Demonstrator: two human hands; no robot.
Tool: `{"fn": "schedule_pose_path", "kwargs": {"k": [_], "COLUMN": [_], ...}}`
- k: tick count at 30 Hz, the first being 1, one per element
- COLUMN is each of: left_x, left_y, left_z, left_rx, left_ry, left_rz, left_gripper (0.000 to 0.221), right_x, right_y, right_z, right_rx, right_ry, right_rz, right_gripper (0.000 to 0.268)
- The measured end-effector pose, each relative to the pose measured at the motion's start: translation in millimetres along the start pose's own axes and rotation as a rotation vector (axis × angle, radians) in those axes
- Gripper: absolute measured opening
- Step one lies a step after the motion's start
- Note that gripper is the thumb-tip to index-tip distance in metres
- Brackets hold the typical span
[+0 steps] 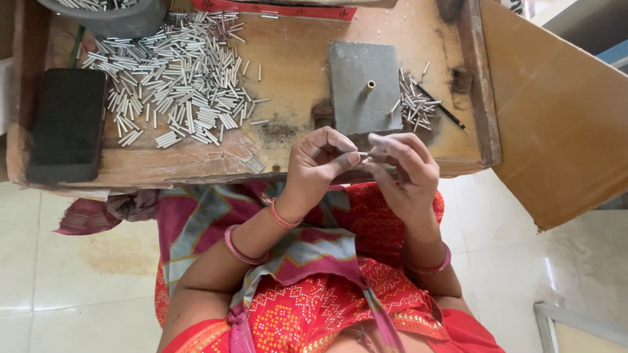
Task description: Wrapping small metal tubes individually in thin white paper strips.
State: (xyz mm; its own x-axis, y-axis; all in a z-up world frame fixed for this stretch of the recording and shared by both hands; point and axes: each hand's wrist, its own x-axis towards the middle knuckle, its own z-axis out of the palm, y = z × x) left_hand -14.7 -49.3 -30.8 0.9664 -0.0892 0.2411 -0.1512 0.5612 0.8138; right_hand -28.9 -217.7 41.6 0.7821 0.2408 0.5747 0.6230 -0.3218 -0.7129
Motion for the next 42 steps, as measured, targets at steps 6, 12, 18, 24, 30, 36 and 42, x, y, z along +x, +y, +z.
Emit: {"fn": "schedule_pose_path", "kwargs": {"k": [6, 12, 18, 24, 30, 36, 42], "left_x": [0.3, -4.5, -3.6, -6.6, -7.7, 1.1, 2.2], "left_y": [13.0, 4.7, -1.4, -19.2, 29.0, 42.5, 27.3], "left_z": [9.3, 5.0, 4.4, 11.8, 29.3, 31.9, 20.2], "left_rx": [-0.044, 0.089, -0.073, -0.186, 0.612, 0.553, 0.499], "left_ry": [-0.063, -0.032, -0.127, -0.191, 0.014, -0.083, -0.104], "left_rz": [-0.091, -0.077, -0.125, -0.224, 0.242, 0.199, 0.191], "left_gripper": [0.008, 0.009, 0.012, 0.017, 0.011, 0.017, 0.012], "right_x": [-12.0, -11.3, -18.4, -28.1, -30.8, -32.7, -37.2], "right_y": [11.0, 5.9, 18.0, 37.6, 31.2, 22.2, 24.0], "right_z": [-1.6, -5.2, -2.3, 13.2, 12.6, 21.8, 10.9], "right_rx": [-0.043, -0.153, 0.080, 0.460, 0.199, 0.033, 0.076], "right_ry": [0.039, 0.069, 0.077, 0.147, 0.167, 0.206, 0.098], "right_rz": [-0.012, -0.083, 0.028, 0.097, 0.112, 0.219, 0.179], "right_gripper": [0.021, 0.020, 0.016, 0.013, 0.016, 0.049, 0.024]}}
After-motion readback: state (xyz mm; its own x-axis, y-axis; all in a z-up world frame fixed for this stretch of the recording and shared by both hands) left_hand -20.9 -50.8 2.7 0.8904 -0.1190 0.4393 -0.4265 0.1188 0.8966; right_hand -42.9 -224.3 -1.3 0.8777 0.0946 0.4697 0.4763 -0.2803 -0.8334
